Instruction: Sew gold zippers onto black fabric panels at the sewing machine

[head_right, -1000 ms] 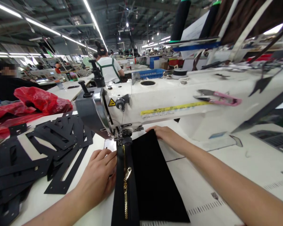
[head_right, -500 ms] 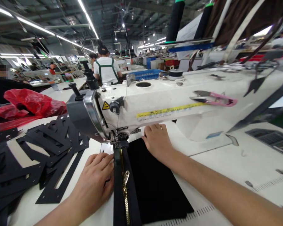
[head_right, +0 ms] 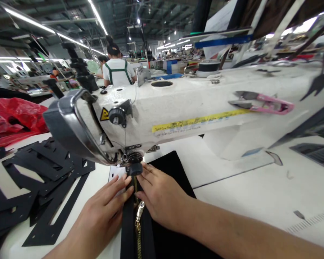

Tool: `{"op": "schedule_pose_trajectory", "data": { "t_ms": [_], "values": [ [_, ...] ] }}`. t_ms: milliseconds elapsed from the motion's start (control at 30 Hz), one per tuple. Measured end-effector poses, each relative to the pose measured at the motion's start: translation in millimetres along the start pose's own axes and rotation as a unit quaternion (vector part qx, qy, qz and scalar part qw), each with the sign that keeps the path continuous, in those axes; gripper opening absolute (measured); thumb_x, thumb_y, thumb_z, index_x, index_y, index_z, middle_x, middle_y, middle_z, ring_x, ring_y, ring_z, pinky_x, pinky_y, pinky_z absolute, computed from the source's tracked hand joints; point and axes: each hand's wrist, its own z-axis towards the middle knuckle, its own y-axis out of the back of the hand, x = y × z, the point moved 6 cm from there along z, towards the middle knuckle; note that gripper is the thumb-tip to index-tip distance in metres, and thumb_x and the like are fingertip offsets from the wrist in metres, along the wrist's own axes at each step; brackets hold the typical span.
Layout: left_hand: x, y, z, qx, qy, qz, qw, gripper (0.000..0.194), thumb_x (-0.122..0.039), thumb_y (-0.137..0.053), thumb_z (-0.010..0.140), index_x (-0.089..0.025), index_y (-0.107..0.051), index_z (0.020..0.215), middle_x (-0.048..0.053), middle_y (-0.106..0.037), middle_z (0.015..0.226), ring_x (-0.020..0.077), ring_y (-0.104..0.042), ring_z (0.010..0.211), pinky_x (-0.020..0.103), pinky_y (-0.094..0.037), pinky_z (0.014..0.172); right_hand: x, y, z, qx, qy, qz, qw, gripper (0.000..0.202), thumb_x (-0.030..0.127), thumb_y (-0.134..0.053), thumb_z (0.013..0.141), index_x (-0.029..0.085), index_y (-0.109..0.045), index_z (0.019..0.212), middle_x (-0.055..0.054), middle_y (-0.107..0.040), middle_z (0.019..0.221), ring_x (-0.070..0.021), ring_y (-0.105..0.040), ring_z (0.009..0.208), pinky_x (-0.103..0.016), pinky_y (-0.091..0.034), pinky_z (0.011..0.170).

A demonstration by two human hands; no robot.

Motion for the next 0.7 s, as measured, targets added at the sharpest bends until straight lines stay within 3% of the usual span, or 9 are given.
{"op": "schedule_pose_trajectory", "data": {
  "t_ms": [200,700],
  "values": [
    [-3.7,6.4,9.6,-0.016,-0.048,0.002,0.999,0.029,-0.004,-0.038,0.079,-0.007,-0.063,0.094,0.015,-0.066,0.100,0.0276,-0.061,0.099,0.045,-0.053,0.086,1.8,-0.5,1.2,0.003,0.005,-0.023,1.000,0.038,0.013,-0.035,0.088,-0.005,-0.054,0.116,-0.020,-0.055,0.121,-0.0264,-0.048,0.116,-0.039,-0.038,0.102],
    [-2.0,5.8,7.6,0.011,0.003,-0.023,1.000,0.029,-0.006,-0.042,0.076,-0.011,-0.062,0.096,0.015,-0.063,0.102,0.0257,-0.060,0.101,0.046,-0.049,0.091,0.2,-8.3,-3.0,0.025,0.003,-0.041,0.999,0.038,0.013,-0.038,0.087,-0.005,-0.055,0.115,-0.022,-0.055,0.120,-0.0293,-0.049,0.114,-0.042,-0.041,0.098]
  ]
}}
